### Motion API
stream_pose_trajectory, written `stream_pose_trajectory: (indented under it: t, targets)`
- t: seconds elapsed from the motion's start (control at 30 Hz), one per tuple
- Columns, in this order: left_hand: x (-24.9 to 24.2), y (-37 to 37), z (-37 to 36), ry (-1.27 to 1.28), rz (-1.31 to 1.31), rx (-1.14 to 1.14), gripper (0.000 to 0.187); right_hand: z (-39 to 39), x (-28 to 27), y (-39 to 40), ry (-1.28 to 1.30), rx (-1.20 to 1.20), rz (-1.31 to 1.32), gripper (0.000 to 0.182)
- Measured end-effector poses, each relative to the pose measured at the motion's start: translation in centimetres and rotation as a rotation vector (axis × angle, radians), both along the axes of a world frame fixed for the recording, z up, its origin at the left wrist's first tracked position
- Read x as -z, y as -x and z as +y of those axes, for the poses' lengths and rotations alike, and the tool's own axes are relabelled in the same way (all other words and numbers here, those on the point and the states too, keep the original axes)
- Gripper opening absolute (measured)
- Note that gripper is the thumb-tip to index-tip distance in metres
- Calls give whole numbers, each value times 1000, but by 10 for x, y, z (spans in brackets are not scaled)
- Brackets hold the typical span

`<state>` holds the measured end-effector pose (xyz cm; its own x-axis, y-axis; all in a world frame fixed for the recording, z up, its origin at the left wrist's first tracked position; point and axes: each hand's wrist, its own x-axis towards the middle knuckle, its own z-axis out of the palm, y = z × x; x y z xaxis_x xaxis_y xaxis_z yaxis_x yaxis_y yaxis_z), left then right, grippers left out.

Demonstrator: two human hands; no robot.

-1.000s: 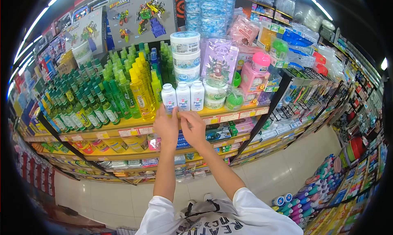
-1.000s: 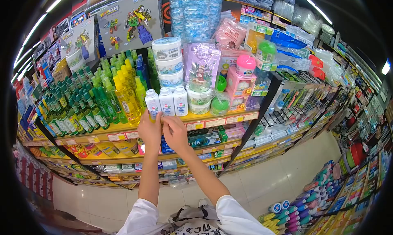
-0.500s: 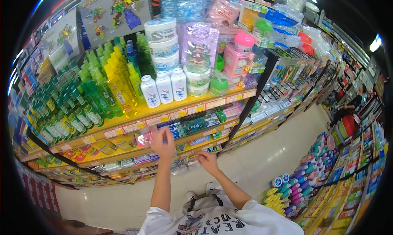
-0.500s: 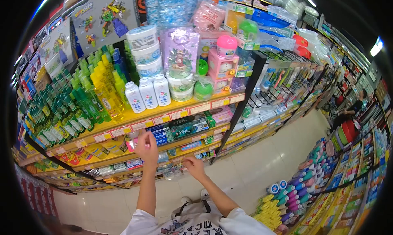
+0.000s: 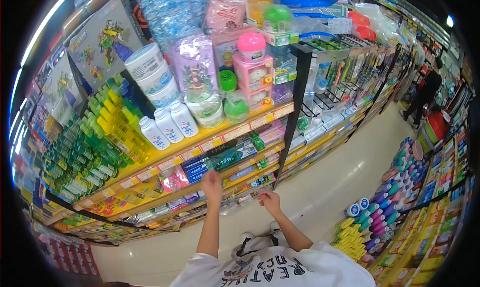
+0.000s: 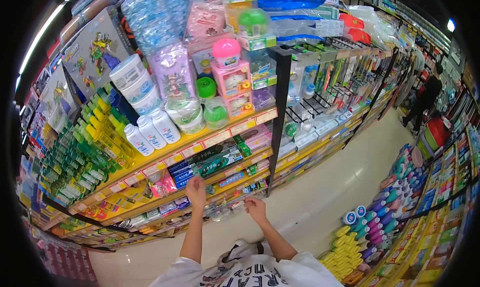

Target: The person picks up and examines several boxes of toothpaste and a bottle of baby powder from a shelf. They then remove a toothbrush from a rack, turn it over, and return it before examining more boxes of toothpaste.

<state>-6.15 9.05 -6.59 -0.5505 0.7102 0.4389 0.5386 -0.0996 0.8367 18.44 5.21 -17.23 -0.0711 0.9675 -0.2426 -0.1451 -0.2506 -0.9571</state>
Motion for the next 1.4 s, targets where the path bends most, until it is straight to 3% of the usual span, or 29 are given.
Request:
stream_pose_trajectory:
  t: [0.07,0.2,0.33,0.4,0.47,0.6,0.73,0.8,0.83,0.9,0.93,0.97,1.1,1.13,1.17,1.23,1.3,1.4]
  targets:
    - [-14,0,20,-9,39,-16,25,20,-9,1,-141,8,64,17]
    - [-18,1,49,32,161,-62,35,70,-57,-1,-138,50,56,19]
    - [-3,6,67,92,245,-100,41,128,-106,5,-439,101,-68,27]
    - [0,4,73,20,19,-119,40,154,-135,11,-545,99,-119,31]
    - [9,11,78,75,24,-148,38,173,-154,18,-555,-18,-273,39]
    - [1,9,86,107,-65,-230,30,197,-142,34,-582,-153,-562,49]
    - [-11,5,80,180,-38,-282,26,200,-123,42,-506,-146,-455,51]
    - [-13,-2,78,33,-37,-328,24,204,-104,46,-444,-82,-180,47]
    - [-16,-5,75,-14,-106,-312,24,201,-105,44,-444,-71,-197,47]
    - [-15,-2,68,-18,-276,-212,28,195,-108,37,-274,-94,239,48]
    - [-17,-16,72,-163,-600,-293,33,188,-114,34,-314,-72,250,47]
    - [-21,-22,67,-218,-717,-223,39,181,-121,31,-353,-55,265,47]
    - [-50,-45,30,-217,-923,-164,30,147,-148,8,-410,42,186,45]
    - [-49,-45,21,-181,-978,-152,25,138,-153,-1,-445,21,67,45]
    - [-47,-47,14,-171,-985,-140,25,133,-157,-6,-478,0,-51,46]
    - [-51,-57,1,-142,-924,-141,20,123,-157,-13,-473,16,-12,46]
    - [-45,-61,-14,-138,-900,-118,17,105,-164,-24,-279,-46,139,47]
    - [-55,-69,-32,-124,-864,-89,12,98,-157,-29,-305,5,39,49]
